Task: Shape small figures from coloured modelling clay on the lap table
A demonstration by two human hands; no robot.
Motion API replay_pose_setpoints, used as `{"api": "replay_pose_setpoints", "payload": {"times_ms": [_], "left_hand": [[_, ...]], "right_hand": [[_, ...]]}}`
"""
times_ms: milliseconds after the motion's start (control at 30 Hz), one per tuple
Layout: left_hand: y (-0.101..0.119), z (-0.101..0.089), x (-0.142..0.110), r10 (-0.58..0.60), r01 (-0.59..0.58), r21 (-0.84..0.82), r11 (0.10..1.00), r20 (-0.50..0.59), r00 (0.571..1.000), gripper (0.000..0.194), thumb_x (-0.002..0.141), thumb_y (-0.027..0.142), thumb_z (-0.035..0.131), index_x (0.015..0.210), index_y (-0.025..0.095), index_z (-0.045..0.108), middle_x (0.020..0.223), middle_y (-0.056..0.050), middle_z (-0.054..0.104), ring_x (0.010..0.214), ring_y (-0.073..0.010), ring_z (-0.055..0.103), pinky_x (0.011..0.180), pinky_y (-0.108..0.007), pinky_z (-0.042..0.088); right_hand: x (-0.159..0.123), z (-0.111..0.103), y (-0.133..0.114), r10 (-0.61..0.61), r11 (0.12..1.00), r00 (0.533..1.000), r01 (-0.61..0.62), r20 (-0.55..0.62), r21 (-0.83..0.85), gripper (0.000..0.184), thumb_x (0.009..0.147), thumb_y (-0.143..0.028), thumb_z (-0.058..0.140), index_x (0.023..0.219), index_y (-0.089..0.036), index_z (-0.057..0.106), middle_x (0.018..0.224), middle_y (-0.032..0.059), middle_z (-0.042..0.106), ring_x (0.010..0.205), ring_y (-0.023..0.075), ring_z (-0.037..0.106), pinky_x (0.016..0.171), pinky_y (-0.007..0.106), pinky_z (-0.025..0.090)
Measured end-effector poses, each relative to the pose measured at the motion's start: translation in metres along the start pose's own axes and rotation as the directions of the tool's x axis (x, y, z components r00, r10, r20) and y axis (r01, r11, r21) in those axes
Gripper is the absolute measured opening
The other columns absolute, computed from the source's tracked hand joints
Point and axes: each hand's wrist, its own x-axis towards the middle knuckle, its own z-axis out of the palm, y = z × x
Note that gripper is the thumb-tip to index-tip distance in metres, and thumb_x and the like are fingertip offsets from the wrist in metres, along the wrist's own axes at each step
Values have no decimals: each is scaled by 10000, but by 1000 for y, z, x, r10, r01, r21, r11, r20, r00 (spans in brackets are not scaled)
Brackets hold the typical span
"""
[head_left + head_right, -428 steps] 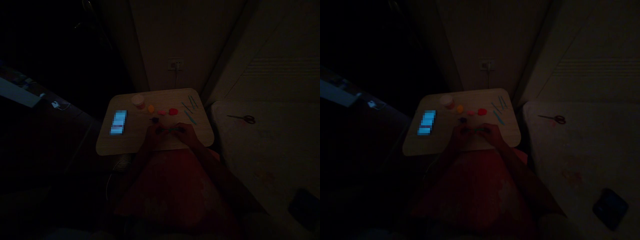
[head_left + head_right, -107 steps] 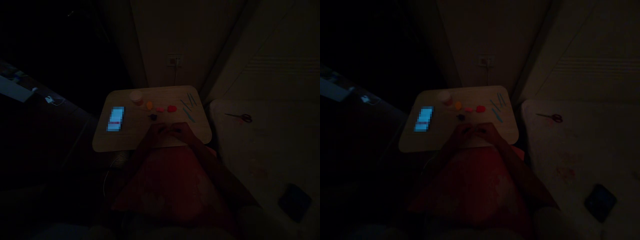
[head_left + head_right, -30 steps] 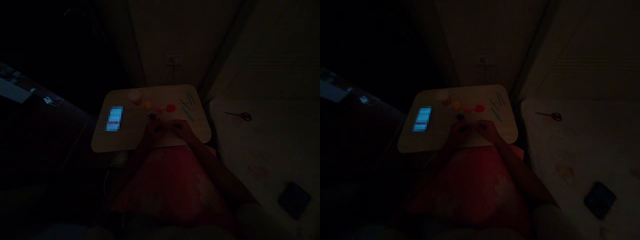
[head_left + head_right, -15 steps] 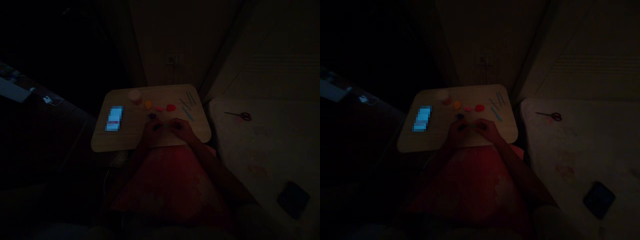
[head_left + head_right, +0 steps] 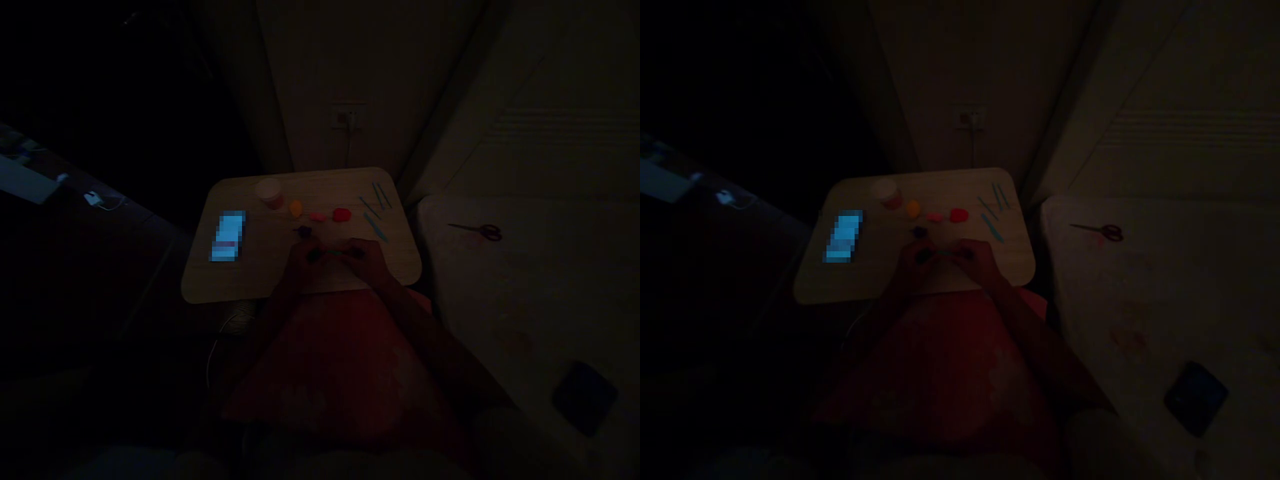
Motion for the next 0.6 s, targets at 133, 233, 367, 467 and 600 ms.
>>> {"api": "replay_pose_setpoints", "payload": {"times_ms": [133,233,367,467,600], "left_hand": [[0,1,0,-6,6,-20,1000,0,1000,261,872,434,733,806,190,669,788,-25,686,741,-171,604,739,-307,509],[1,1,-1,-34,34,-33,999,-1,999,222,894,410,708,861,190,699,833,-34,721,773,-179,632,766,-315,528],[3,0,-1,-67,66,-41,997,-26,997,180,899,360,701,945,188,723,881,-39,746,810,-184,664,784,-311,544],[3,-1,0,-56,56,-42,998,-6,998,180,900,323,702,1015,189,734,931,-46,761,859,-191,686,821,-318,556],[1,0,0,-7,8,-48,999,6,1000,163,922,330,689,968,183,741,954,-66,770,891,-203,701,872,-350,566]], "right_hand": [[1,0,3,-3,1000,1000,3,13,20,413,768,-598,819,729,-191,761,693,49,720,645,177,621,593,283,454],[0,1,3,-18,999,999,17,34,29,354,773,-542,833,792,-191,786,729,54,740,654,178,631,608,286,471],[-1,1,0,-55,994,997,50,54,97,305,815,-481,803,936,-201,809,862,68,790,721,188,682,665,298,513],[-2,0,-1,-29,993,998,23,55,114,296,847,-486,765,922,-202,802,829,61,785,694,183,675,636,294,500],[0,0,0,38,993,999,-35,-24,112,309,828,-508,768,818,-199,765,707,42,730,624,169,623,577,285,458]]}}
